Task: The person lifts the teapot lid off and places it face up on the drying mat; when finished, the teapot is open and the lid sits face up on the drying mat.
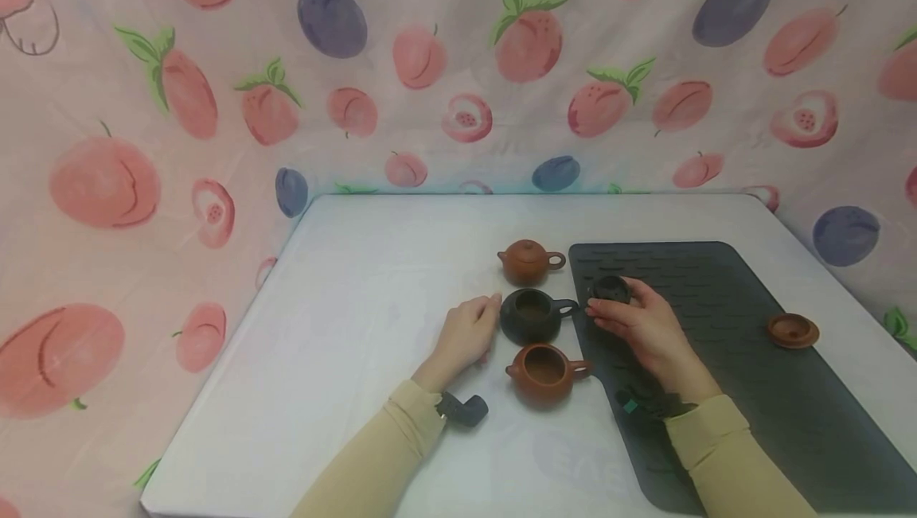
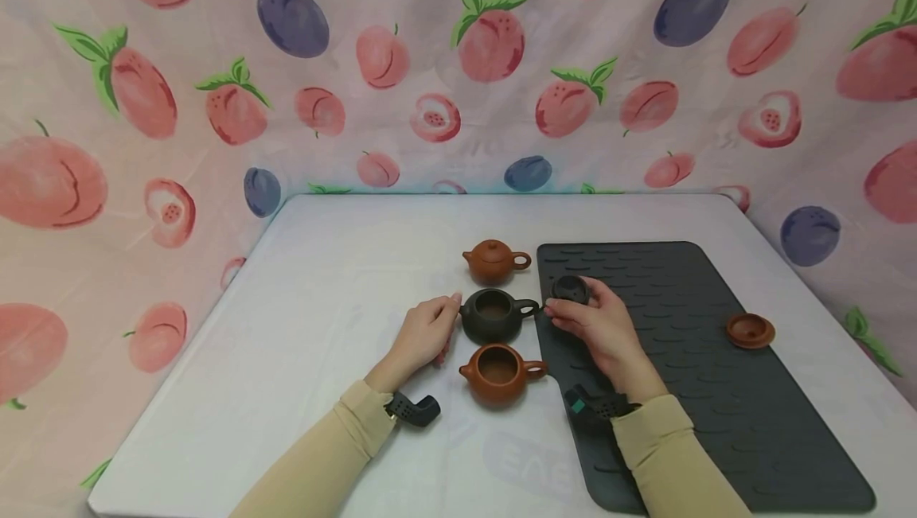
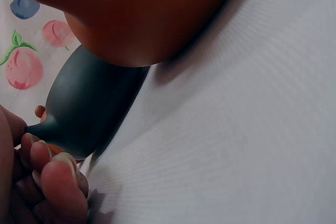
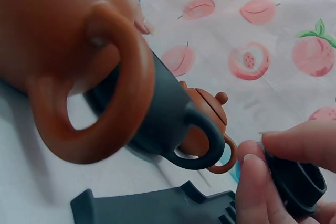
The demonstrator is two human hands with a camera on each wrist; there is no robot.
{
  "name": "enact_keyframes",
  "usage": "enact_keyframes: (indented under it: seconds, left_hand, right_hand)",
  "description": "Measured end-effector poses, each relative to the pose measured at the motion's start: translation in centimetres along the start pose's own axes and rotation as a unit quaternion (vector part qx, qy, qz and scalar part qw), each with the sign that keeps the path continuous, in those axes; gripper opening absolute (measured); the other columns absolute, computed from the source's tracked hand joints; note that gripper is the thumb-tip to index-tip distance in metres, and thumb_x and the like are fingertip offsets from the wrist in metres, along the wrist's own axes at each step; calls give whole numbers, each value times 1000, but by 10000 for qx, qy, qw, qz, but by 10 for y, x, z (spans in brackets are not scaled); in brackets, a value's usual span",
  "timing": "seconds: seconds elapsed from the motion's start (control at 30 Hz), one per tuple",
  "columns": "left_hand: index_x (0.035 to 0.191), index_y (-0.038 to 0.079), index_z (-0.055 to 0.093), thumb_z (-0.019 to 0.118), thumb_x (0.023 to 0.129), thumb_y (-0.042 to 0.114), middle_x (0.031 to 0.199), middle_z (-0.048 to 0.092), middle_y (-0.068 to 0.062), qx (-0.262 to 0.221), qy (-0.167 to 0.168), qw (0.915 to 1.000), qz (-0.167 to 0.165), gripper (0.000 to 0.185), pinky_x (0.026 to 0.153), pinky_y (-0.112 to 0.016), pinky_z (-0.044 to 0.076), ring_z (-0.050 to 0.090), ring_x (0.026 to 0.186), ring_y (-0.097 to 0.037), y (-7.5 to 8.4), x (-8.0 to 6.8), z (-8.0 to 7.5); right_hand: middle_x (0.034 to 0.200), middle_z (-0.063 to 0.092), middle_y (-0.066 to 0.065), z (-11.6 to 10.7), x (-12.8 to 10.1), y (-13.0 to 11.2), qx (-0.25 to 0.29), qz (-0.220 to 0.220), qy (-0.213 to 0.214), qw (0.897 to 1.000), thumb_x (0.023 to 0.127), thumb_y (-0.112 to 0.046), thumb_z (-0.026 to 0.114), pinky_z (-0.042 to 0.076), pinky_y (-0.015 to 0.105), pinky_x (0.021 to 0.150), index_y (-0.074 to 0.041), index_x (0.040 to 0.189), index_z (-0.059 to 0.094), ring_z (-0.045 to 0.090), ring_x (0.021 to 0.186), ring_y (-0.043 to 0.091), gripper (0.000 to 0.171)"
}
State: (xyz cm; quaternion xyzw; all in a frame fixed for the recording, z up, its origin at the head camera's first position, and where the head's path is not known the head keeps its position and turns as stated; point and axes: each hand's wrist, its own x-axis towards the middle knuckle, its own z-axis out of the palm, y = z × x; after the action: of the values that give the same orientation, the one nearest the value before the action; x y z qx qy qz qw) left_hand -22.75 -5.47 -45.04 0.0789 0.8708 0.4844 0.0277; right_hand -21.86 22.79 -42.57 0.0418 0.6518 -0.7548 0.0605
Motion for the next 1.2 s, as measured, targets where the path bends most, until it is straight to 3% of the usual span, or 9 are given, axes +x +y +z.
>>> enact_keyframes:
  seconds: [0.23, 0.4, 0.5, 0.6, 0.73, 0.83, 0.97, 1.07, 1.2]
  left_hand:
    - [74, 14, 54, 40, 109, 49, 46, 50, -2, -45, -30, 10000, -37, 52, 41, -32, 41, 52, 35, -18, -1, 0, 1]
    - [74, 14, 54, 41, 109, 47, 45, 50, -2, -58, -17, 10000, -23, 51, 41, -32, 42, 51, 34, -18, -2, 1, 1]
    - [74, 13, 54, 41, 110, 46, 45, 50, -2, -73, -9, 10000, 17, 51, 41, -32, 42, 51, 34, -18, -2, 0, 1]
    - [73, 13, 54, 41, 110, 46, 45, 51, -2, -89, -2, 9999, 46, 51, 40, -32, 42, 51, 34, -18, -1, 0, 1]
    - [73, 13, 54, 40, 109, 48, 45, 51, -2, -72, 4, 10000, 40, 52, 40, -32, 42, 51, 33, -17, -1, 1, 1]
    - [73, 13, 54, 41, 109, 47, 45, 51, -2, -55, -2, 10000, 27, 52, 40, -32, 42, 51, 33, -17, -2, 2, 1]
    - [73, 13, 54, 40, 109, 48, 46, 51, -2, -33, -9, 10000, 18, 52, 41, -32, 42, 52, 34, -18, -2, 2, 1]
    - [74, 13, 54, 39, 109, 50, 46, 52, -2, -16, -14, 10000, 18, 53, 42, -33, 43, 52, 34, -18, -2, 1, 1]
    - [74, 13, 54, 39, 109, 51, 46, 51, -2, -38, -13, 10000, 36, 53, 42, -33, 43, 52, 34, -18, -2, 1, 0]
  right_hand:
    - [96, 73, 0, -3, -2, -2, -531, -312, 396, 9973, 91, -13, 81, 59, 27, 78, -4, 154, 28, 75, 86, 13, 83]
    - [110, 71, 14, -6, -2, -3, -1269, -585, 640, 9881, 91, -20, 82, 59, 26, 78, -6, 153, 35, 75, 87, 12, 79]
    - [134, 60, 22, -9, -5, -4, -2033, -695, 831, 9731, 91, -32, 81, 57, 22, 78, -9, 153, 38, 74, 94, 16, 79]
    - [147, 50, 21, -12, -7, -6, -2701, -766, 1023, 9543, 90, -45, 79, 52, 18, 79, -11, 153, 42, 66, 110, 26, 80]
    - [143, 52, 21, -17, -7, -9, -3181, -955, 1273, 9346, 90, -50, 77, 48, 18, 71, -11, 151, 47, 55, 111, 32, 79]
    - [135, 55, 21, -21, -7, -11, -3458, -1043, 1418, 9216, 90, -51, 77, 46, 24, 65, -10, 149, 49, 52, 101, 30, 77]
    - [144, 50, 25, -26, -8, -12, -3777, -965, 1519, 9083, 91, -57, 73, 53, 44, 82, -9, 151, 48, 54, 112, 40, 81]
    - [150, 42, 29, -31, -7, -12, -3860, -914, 1617, 9036, 91, -59, 70, 47, 64, 96, -7, 152, 46, 49, 125, 49, 83]
    - [148, 40, 32, -37, -7, -13, -3938, -914, 1741, 8979, 93, -57, 69, 45, 67, 97, -4, 151, 47, 48, 127, 52, 81]
